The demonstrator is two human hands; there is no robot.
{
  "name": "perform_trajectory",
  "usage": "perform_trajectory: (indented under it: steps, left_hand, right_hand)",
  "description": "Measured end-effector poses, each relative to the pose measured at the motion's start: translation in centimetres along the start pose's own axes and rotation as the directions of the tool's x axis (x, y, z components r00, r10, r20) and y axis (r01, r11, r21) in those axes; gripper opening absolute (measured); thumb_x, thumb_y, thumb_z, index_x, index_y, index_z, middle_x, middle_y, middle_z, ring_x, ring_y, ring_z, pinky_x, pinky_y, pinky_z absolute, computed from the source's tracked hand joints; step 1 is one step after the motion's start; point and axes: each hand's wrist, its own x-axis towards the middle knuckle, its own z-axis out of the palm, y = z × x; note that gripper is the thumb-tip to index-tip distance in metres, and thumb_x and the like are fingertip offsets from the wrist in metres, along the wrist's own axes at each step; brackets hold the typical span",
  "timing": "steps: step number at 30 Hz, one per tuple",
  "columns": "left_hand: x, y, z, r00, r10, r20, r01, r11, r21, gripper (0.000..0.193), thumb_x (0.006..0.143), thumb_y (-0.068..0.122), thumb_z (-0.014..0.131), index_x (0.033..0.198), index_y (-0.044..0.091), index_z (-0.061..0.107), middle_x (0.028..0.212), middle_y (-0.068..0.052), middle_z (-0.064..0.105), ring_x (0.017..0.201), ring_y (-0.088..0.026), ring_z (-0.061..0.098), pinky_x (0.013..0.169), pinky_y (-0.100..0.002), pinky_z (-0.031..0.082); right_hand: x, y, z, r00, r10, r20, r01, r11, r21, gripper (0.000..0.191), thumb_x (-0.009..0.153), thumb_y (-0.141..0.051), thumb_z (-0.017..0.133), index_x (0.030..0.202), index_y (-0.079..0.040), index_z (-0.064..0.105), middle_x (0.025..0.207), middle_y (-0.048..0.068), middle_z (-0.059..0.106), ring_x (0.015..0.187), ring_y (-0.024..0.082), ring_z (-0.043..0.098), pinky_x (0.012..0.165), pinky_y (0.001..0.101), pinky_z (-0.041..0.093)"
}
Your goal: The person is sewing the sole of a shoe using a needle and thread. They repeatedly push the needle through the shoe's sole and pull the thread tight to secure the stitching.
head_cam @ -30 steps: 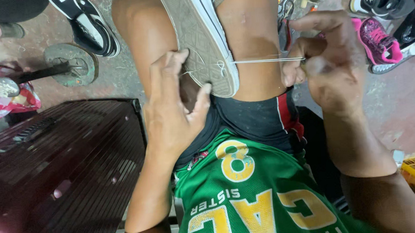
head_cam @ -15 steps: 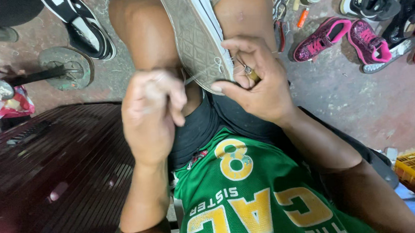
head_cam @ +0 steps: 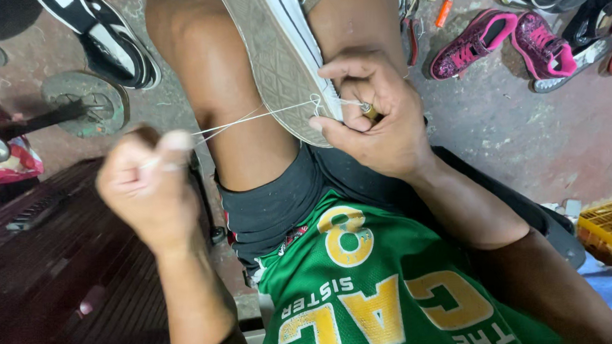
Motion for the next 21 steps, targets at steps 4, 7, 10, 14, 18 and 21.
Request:
perform_trajectory:
  steps: [4, 7, 10, 14, 18, 21]
  left_hand:
    - [-0.6, -2.1, -3.4, 0.987, -0.095, -0.128, 0.069, 0.978, -0.195, 0.055, 0.101, 0.002, 0.082, 0.075, 0.014, 0.035, 0.068, 0.005, 0.039, 0.059, -0.003, 0.030, 0.055, -0.020, 0.023]
    - [-1.4, -3.8, -4.8, 0.967, -0.142, -0.213, 0.109, 0.981, -0.160, 0.057, 0.100, 0.004, 0.082, 0.073, 0.015, 0.034, 0.068, 0.007, 0.039, 0.057, -0.003, 0.031, 0.052, -0.020, 0.023]
    - [-1.0, -5.2, -7.0, 0.940, -0.177, -0.292, 0.123, 0.973, -0.194, 0.056, 0.100, 0.007, 0.082, 0.075, 0.017, 0.034, 0.068, 0.006, 0.040, 0.054, -0.003, 0.033, 0.048, -0.020, 0.023]
    - [-0.9, -7.7, -7.9, 0.911, -0.223, -0.348, 0.162, 0.967, -0.196, 0.055, 0.099, 0.011, 0.082, 0.073, 0.017, 0.034, 0.066, 0.008, 0.040, 0.055, -0.003, 0.033, 0.048, -0.020, 0.023]
    - [0.2, -8.9, -6.1, 0.909, -0.343, -0.238, 0.319, 0.938, -0.133, 0.040, 0.104, 0.016, 0.079, 0.080, 0.012, 0.047, 0.073, 0.003, 0.044, 0.065, -0.008, 0.041, 0.059, -0.026, 0.036]
    - [0.7, -5.9, -3.9, 0.937, 0.349, -0.001, -0.260, 0.700, 0.666, 0.025, 0.105, 0.008, 0.074, 0.113, -0.004, 0.054, 0.115, -0.019, 0.055, 0.119, -0.033, 0.055, 0.105, -0.048, 0.043]
  right_hand:
    - [0.1, 0.2, -0.1, 0.993, 0.116, 0.004, -0.116, 0.992, 0.054, 0.052, 0.089, 0.010, 0.077, 0.129, -0.001, 0.046, 0.080, -0.007, 0.057, 0.061, -0.003, 0.033, 0.058, 0.0160, 0.026]
    - [0.1, 0.7, -0.2, 0.999, 0.024, 0.026, -0.027, 0.996, 0.091, 0.052, 0.094, 0.011, 0.078, 0.133, -0.001, 0.046, 0.077, -0.006, 0.053, 0.060, -0.003, 0.035, 0.058, 0.0142, 0.027]
    - [0.1, 1.2, -0.3, 1.000, -0.009, -0.011, 0.010, 0.997, 0.079, 0.050, 0.094, 0.012, 0.078, 0.131, -0.001, 0.047, 0.075, -0.006, 0.051, 0.058, -0.003, 0.035, 0.058, 0.0147, 0.028]
    - [-0.3, 1.4, -0.3, 1.000, -0.011, 0.016, 0.010, 0.998, 0.057, 0.048, 0.095, 0.013, 0.077, 0.131, -0.001, 0.048, 0.066, -0.008, 0.041, 0.057, -0.003, 0.033, 0.058, 0.0150, 0.026]
    - [-0.5, 1.3, -0.4, 0.998, -0.007, 0.055, 0.002, 0.997, 0.084, 0.049, 0.097, 0.011, 0.078, 0.132, -0.002, 0.047, 0.067, -0.009, 0.040, 0.058, -0.003, 0.034, 0.058, 0.0145, 0.031]
    - [-0.5, 0.9, -0.5, 0.999, 0.031, 0.036, -0.033, 0.998, 0.047, 0.049, 0.094, 0.010, 0.078, 0.131, -0.001, 0.047, 0.074, -0.008, 0.043, 0.056, -0.003, 0.034, 0.056, 0.0146, 0.029]
